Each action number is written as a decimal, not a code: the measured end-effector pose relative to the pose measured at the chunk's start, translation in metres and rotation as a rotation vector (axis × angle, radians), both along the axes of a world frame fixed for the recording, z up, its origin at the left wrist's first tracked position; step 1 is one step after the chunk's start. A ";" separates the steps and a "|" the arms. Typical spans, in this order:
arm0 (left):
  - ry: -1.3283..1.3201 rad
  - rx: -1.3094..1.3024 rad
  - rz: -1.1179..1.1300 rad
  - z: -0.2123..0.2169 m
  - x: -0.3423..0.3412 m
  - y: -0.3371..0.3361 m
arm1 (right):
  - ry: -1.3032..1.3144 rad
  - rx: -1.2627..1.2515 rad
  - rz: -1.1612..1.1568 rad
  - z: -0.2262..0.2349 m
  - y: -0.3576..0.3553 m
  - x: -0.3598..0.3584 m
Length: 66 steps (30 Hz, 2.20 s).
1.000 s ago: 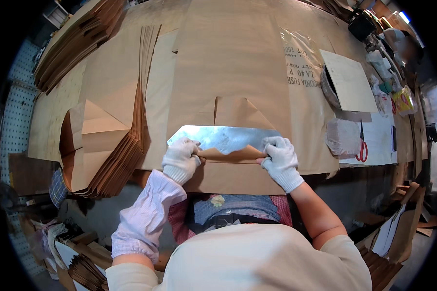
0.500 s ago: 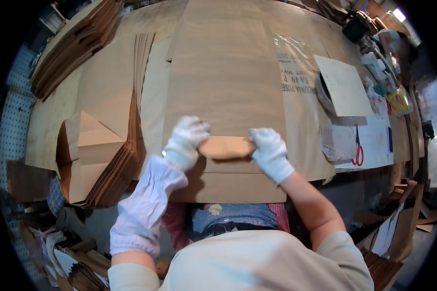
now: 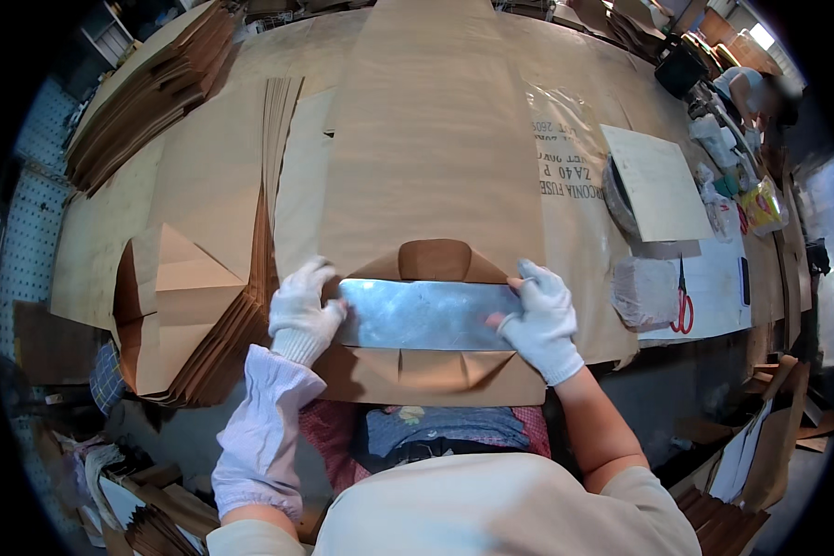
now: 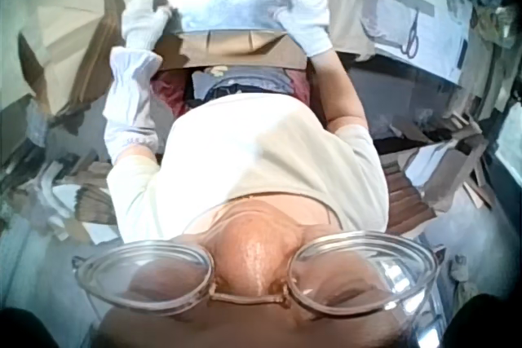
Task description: The person folds flat cardboard sheets into triangular prism shapes using a metal ruler to crease the edges. They repeatedly pick up sheets, fold them, and place the finished pieces into a growing stack on the left side of the table.
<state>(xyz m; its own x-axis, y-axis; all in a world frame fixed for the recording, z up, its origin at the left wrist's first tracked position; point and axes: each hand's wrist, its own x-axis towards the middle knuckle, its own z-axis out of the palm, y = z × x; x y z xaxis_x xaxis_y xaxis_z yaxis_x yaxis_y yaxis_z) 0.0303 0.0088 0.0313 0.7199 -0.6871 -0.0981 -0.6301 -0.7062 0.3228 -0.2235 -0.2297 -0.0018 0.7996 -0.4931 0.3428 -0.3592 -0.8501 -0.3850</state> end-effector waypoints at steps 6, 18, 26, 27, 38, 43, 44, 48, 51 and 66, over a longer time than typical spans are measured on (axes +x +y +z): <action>0.284 0.314 0.196 0.007 0.010 -0.005 | 0.129 0.636 -0.257 -0.012 -0.059 0.020; 0.564 -0.524 0.318 0.051 0.015 0.037 | 0.298 0.109 -0.066 -0.011 0.006 -0.015; -0.505 -0.486 0.491 0.159 0.187 0.207 | -0.085 0.867 0.421 0.056 0.117 0.239; -0.313 -0.540 0.585 0.153 0.211 0.231 | -0.023 0.631 0.408 0.056 0.132 0.270; 0.148 -0.627 0.851 -0.044 0.234 0.394 | 0.189 0.210 0.726 0.039 0.166 0.235; -0.339 -0.822 0.586 0.077 0.158 0.336 | 0.334 -0.040 0.379 0.004 0.070 0.082; -0.364 -0.857 0.517 0.087 0.138 0.325 | 0.331 -0.030 0.245 -0.001 0.053 0.051; -0.375 -0.634 -0.085 0.084 0.025 0.161 | 0.389 0.018 -0.180 -0.010 -0.002 -0.038; -0.229 -0.421 -0.291 0.019 -0.001 0.072 | 0.398 0.234 -0.405 -0.003 -0.003 -0.046; -0.219 -0.334 -0.486 -0.050 0.021 0.045 | -0.172 0.633 -0.139 -0.044 -0.035 -0.064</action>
<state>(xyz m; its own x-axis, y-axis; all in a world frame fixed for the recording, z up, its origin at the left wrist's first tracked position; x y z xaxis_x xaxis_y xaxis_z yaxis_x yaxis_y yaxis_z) 0.0513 0.0534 -0.0185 0.2964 -0.9092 0.2924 -0.9304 -0.2057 0.3034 -0.2878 -0.2651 -0.0459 0.6742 -0.7352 0.0704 -0.3380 -0.3919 -0.8556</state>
